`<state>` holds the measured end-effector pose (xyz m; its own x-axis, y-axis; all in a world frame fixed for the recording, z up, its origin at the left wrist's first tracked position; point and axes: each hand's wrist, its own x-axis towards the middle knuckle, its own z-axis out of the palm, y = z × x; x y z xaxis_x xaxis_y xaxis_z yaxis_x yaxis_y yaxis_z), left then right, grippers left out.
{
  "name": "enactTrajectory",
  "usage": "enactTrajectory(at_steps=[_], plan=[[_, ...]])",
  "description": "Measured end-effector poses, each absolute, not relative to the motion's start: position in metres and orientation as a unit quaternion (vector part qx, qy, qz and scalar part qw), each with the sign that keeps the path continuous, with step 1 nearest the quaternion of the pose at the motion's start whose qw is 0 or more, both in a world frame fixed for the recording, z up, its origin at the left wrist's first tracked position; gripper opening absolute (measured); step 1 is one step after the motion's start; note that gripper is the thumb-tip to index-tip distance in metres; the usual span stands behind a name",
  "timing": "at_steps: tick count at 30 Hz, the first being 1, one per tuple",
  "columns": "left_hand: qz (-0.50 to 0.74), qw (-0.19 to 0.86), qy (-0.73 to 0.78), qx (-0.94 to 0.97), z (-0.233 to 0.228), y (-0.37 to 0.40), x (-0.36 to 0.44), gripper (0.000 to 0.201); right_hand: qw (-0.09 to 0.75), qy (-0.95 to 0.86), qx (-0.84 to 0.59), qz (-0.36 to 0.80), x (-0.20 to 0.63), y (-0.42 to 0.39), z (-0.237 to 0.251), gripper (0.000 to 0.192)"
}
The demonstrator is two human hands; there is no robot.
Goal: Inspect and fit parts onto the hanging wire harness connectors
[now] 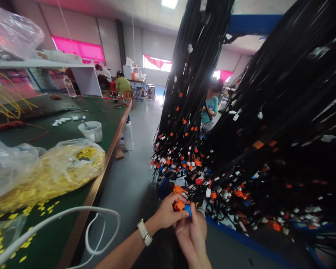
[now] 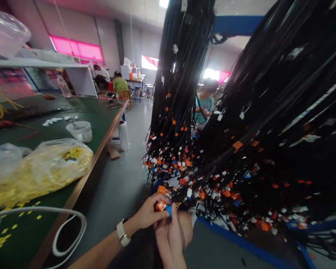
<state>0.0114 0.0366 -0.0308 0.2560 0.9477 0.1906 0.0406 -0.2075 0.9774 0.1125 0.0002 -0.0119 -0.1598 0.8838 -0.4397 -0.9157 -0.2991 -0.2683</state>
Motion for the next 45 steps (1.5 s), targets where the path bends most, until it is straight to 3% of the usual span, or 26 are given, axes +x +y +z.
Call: enactTrajectory(at_steps=[9, 16, 25, 32, 42, 45], plan=[[0.481, 0.408, 0.461, 0.624, -0.024, 0.029, 0.021, 0.016, 0.579, 0.053, -0.265, 0.769, 0.118, 0.006, -0.016, 0.017], [0.452, 0.515, 0.387, 0.617, -0.026, 0.038, 0.01, 0.024, 0.559, 0.021, -0.242, 0.793, 0.116, 0.001, -0.013, 0.023], [0.49, 0.454, 0.441, 0.599, -0.028, 0.032, 0.019, 0.017, 0.563, 0.016, -0.246, 0.789, 0.119, 0.004, -0.015, 0.022], [0.466, 0.552, 0.393, 0.569, -0.023, 0.036, 0.013, 0.019, 0.552, -0.005, -0.252, 0.795, 0.119, 0.001, -0.015, 0.027], [0.483, 0.433, 0.449, 0.614, -0.02, 0.028, 0.021, 0.011, 0.564, -0.002, -0.278, 0.778, 0.118, 0.001, -0.014, 0.028], [0.466, 0.461, 0.442, 0.612, -0.022, 0.03, 0.019, 0.016, 0.574, -0.006, -0.284, 0.768, 0.118, 0.0, -0.014, 0.028]])
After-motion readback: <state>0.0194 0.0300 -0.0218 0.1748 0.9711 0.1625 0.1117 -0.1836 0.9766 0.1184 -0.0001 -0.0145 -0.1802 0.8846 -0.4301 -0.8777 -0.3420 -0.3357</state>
